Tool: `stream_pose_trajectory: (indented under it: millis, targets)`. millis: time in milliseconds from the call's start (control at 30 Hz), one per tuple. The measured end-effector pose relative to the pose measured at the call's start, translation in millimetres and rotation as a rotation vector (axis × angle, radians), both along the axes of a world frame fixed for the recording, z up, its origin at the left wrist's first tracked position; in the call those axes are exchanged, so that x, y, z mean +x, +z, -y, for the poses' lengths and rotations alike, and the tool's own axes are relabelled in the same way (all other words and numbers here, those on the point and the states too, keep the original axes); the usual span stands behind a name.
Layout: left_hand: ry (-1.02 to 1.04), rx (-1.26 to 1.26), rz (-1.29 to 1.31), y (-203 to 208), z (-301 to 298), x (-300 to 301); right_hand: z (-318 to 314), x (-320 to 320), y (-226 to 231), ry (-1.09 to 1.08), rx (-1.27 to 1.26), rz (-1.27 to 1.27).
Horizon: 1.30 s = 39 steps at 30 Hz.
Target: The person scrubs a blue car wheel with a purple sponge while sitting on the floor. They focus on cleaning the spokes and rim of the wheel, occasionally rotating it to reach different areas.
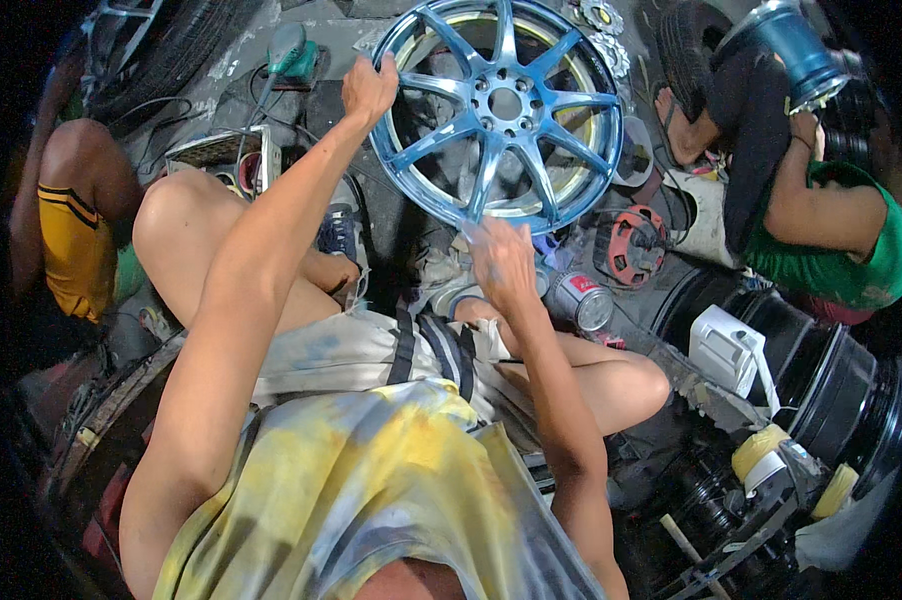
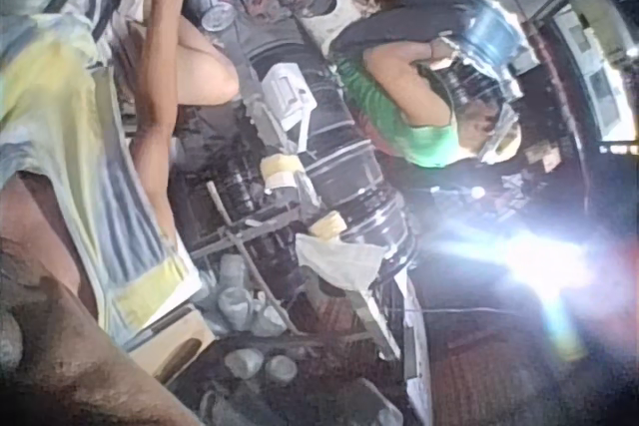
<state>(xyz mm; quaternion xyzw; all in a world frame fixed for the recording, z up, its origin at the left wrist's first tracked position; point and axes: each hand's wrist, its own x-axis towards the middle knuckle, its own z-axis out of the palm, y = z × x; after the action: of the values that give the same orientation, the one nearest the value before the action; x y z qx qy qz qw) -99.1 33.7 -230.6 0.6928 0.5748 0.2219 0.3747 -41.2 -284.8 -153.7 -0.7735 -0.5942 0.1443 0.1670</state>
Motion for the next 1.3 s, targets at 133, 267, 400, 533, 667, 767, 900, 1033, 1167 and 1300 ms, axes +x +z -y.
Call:
stream_pose_trajectory:
  millis: [133, 267, 400, 533, 667, 767, 900, 1033, 1167, 1300]
  targets:
    - [-0.019, 0.012, 0.002, 0.0, -0.6, 4.2, -13.0, -1.9, -21.4, -0.006, 0.143, 0.062]
    - [0.002, 0.048, 0.005, -13.6, -4.2, 0.3, -1.6, -8.0, -9.7, -0.026, 0.092, 0.044]
    - [-0.015, 0.051, 0.001, -8.4, -3.0, 3.3, -10.2, -7.9, -12.5, 0.003, 0.158, 0.075]
    - [-0.011, 0.058, 0.012, -7.1, -1.2, 1.9, -8.7, -1.6, -10.1, -0.011, 0.153, -0.006]
    - [-0.023, 0.024, -0.007, -4.3, -2.0, 1.6, 4.9, -5.5, -15.6, -0.084, 0.189, -0.057]
    - [-0.019, 0.016, -0.002, -5.0, -1.4, 4.5, -19.3, -13.9, -23.4, -0.097, 0.272, -0.037]
    - [-0.015, 0.018, -0.012, -5.0, -2.9, 0.5, -3.1, 1.7, -10.3, -0.084, 0.116, -0.017]
    - [-0.013, 0.032, -0.006, -4.1, -2.3, 5.5, -26.3, -17.4, -21.9, -0.099, 0.256, -0.037]
    - [-0.001, 0.045, 0.000, -9.9, -3.1, 1.4, -14.6, -18.3, -21.1, -0.072, 0.251, 0.003]
    - [-0.002, 0.023, -0.009, -6.0, -0.6, 1.9, -10.1, -19.7, -33.1, -0.097, 0.319, -0.030]
